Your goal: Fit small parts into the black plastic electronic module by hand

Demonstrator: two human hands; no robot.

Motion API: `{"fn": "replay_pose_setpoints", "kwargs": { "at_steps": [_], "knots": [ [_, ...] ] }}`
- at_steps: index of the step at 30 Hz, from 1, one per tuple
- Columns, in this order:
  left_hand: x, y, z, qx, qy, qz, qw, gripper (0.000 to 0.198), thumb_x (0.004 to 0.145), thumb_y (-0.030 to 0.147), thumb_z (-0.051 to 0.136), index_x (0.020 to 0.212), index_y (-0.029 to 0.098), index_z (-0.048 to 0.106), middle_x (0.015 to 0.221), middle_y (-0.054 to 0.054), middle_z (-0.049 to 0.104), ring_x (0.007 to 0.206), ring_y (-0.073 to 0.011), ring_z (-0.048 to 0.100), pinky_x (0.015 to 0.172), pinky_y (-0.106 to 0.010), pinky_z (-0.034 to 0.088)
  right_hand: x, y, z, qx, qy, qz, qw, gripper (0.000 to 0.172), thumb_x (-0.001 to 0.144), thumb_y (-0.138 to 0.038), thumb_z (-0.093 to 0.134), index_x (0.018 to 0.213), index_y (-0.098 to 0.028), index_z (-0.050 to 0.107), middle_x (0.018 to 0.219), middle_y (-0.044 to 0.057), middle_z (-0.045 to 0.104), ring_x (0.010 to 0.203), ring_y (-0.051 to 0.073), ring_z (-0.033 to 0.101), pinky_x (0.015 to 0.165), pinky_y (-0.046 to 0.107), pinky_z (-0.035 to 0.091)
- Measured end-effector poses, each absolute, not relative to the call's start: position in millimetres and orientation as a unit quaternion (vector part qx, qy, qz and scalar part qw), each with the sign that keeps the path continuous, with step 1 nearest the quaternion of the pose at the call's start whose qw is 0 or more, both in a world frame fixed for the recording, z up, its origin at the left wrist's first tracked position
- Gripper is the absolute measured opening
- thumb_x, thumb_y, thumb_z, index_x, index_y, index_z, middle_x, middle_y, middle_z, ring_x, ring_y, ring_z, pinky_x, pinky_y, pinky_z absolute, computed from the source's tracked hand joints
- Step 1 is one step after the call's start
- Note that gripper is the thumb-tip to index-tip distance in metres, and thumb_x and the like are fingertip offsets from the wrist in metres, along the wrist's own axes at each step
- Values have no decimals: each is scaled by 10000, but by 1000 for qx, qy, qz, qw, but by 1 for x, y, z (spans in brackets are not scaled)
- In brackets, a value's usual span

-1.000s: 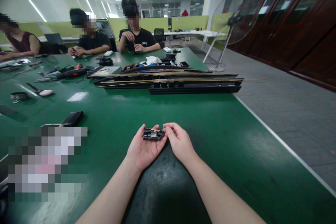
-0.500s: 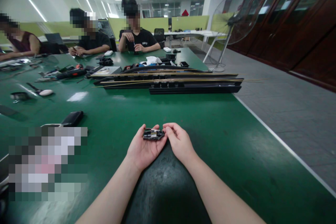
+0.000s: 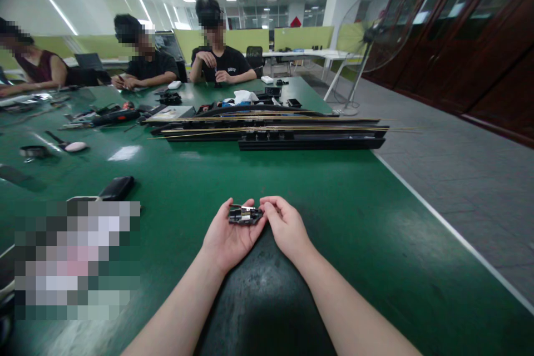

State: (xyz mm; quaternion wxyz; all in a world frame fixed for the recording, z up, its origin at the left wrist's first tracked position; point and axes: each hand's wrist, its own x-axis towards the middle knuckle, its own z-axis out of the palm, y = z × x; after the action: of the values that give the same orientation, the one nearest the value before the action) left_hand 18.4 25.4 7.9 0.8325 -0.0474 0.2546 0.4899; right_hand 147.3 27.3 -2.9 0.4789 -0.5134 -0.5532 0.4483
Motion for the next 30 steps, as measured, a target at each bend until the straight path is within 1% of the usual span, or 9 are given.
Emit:
{"fn": "replay_pose_setpoints", "kwargs": {
  "at_steps": [6,11,13,16,19,22,27,30],
  "knots": [
    [18,26,5,-47,255,485,835,325,798,391,438,812,99,581,856,-133,604,849,-223,608,705,-347,519,148,28,-5,-513,-565,432,480,218,803,-358,469,888,-199,592,841,38,650,835,183,599,785,319,456],
    [17,26,5,-43,237,476,846,330,796,398,439,809,100,582,834,-131,610,805,-207,611,709,-332,509,147,25,-7,-510,-590,414,471,270,834,-390,426,985,-214,565,891,45,634,840,190,597,800,346,459],
    [17,26,6,-46,230,474,848,320,791,396,450,792,103,578,814,-121,609,789,-197,609,717,-331,504,147,23,-7,-498,-611,385,479,262,843,-371,420,1008,-229,565,1011,57,608,938,199,571,852,360,437],
    [18,25,9,-59,223,478,848,295,784,383,469,770,105,568,797,-100,605,772,-182,603,727,-324,499,146,21,-4,-478,-652,332,485,238,840,-327,438,1007,-247,588,1152,63,547,1108,212,476,957,391,360],
    [19,25,11,-63,227,488,840,277,782,369,481,768,104,559,769,-81,600,761,-178,599,727,-319,500,145,19,-2,-467,-697,303,453,226,795,-288,519,1004,-254,600,1149,72,546,1138,227,444,984,426,326],
    [20,25,12,-62,252,494,830,276,786,369,480,784,103,552,749,-67,593,719,-164,594,693,-316,505,145,17,-2,-468,-722,276,429,223,735,-260,590,957,-249,611,1144,77,539,1113,237,459,957,430,357],
    [21,25,12,-65,246,489,834,304,800,398,452,795,107,541,786,-66,594,701,-148,586,660,-302,504,144,18,-3,-462,-741,248,420,283,685,-186,609,958,-263,598,1106,65,555,1100,241,468,944,441,369],
    [22,25,12,-76,236,494,833,301,806,389,451,780,102,538,761,-52,587,661,-127,579,674,-293,503,143,17,-2,-467,-744,248,409,246,682,-175,605,912,-260,611,1114,65,549,1095,242,471,936,436,375]
  ]
}}
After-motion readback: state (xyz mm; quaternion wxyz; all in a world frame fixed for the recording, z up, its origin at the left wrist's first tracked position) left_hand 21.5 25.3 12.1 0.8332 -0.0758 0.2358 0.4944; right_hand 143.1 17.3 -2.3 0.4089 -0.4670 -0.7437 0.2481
